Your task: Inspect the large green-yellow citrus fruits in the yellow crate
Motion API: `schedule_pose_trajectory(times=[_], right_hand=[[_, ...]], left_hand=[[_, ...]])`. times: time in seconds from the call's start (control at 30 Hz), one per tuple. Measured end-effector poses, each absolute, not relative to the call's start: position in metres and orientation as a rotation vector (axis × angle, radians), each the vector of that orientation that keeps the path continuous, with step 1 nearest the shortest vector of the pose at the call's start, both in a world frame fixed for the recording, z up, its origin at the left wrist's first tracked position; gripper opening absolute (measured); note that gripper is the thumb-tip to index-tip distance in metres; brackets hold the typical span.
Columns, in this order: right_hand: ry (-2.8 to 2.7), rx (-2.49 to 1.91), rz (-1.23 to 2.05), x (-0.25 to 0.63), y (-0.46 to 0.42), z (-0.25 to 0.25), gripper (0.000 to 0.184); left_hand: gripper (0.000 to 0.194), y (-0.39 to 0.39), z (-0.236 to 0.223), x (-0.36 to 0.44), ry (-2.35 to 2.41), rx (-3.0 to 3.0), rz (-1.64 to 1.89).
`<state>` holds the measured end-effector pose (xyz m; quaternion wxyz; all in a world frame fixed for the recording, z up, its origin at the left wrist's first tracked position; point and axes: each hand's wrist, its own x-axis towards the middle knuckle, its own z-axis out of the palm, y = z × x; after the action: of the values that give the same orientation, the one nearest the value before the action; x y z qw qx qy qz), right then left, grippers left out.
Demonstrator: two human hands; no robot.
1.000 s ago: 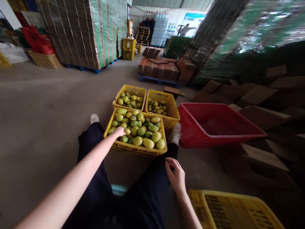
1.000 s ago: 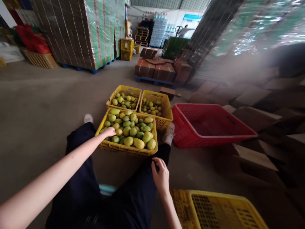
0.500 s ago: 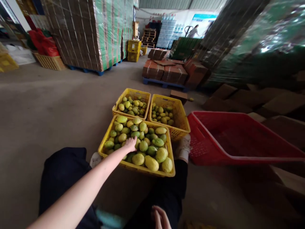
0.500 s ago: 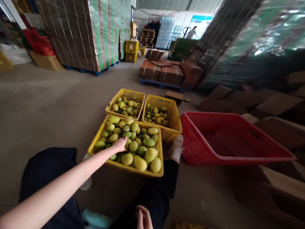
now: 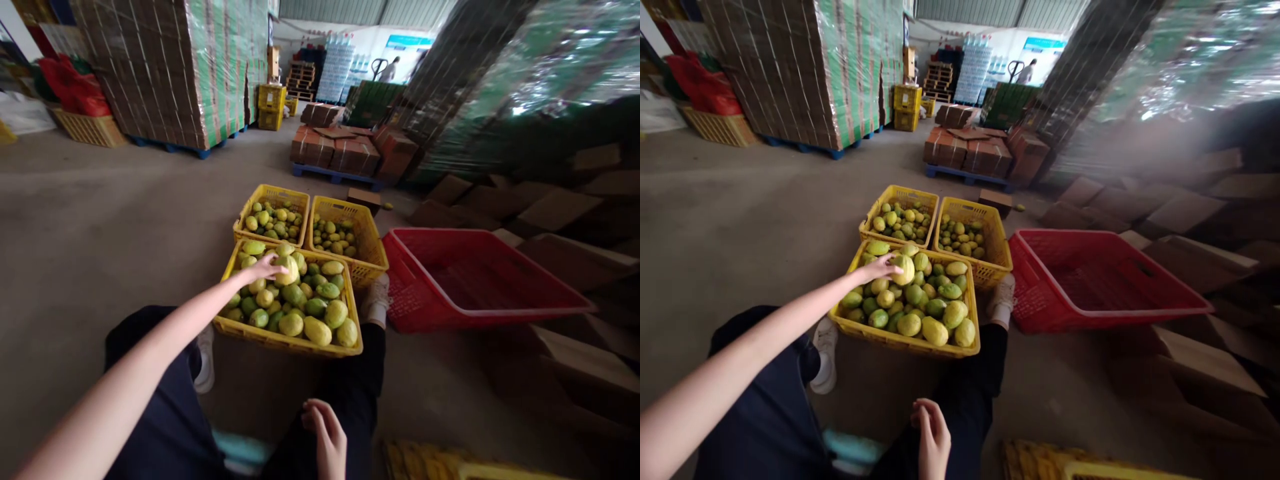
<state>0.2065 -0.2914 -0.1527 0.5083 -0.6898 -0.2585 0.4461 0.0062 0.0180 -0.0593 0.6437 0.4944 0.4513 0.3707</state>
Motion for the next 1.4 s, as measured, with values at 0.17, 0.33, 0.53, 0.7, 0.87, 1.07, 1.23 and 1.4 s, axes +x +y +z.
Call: schedule_pose_trajectory(times=[0.17, 0.33, 0.53, 0.7, 0.87, 1.07, 1.23, 1.4], right_hand=[[-0.628, -1.63, 1.205, 0.186, -0.292, -0.165, 0.068], [-0.737, -1.581, 1.231, 0.172, -0.281, -0.143, 0.06], [-0.922, -1.547, 1.125, 0.171, -0.28, -0.092, 0.045], [-1.194, -1.555, 1.064, 0.189, -0.233, -0.063, 0.036], [-1.615, -1.736, 0.851, 0.187, -0.127, -0.057, 0.015], [-1.904, -1.952, 0.633, 0.153, -0.005, -0.088, 0.017], [-2.063, -2.041, 0.529, 0.139, 0.057, -0.114, 0.028], [-2.142, -2.103, 0.526, 0.141, 0.082, -0.136, 0.04]], left_hand=[[0.051, -0.009, 0.02, -0.032, 0.606, 0.663, 0.791], [0.053, -0.039, 0.049, -0.054, 0.529, 0.336, 0.95], [0.037, -0.027, 0.044, -0.062, 0.636, 0.127, 1.094], [0.033, -0.023, 0.047, -0.061, 0.541, 0.044, 1.214], [0.036, -0.026, 0.045, -0.059, 0.477, -0.036, 1.276], [0.034, -0.022, 0.043, -0.055, 0.552, -0.119, 1.298], [0.035, -0.014, 0.043, -0.058, 0.556, -0.075, 1.312], [0.032, -0.008, 0.037, -0.062, 0.583, -0.094, 1.351]])
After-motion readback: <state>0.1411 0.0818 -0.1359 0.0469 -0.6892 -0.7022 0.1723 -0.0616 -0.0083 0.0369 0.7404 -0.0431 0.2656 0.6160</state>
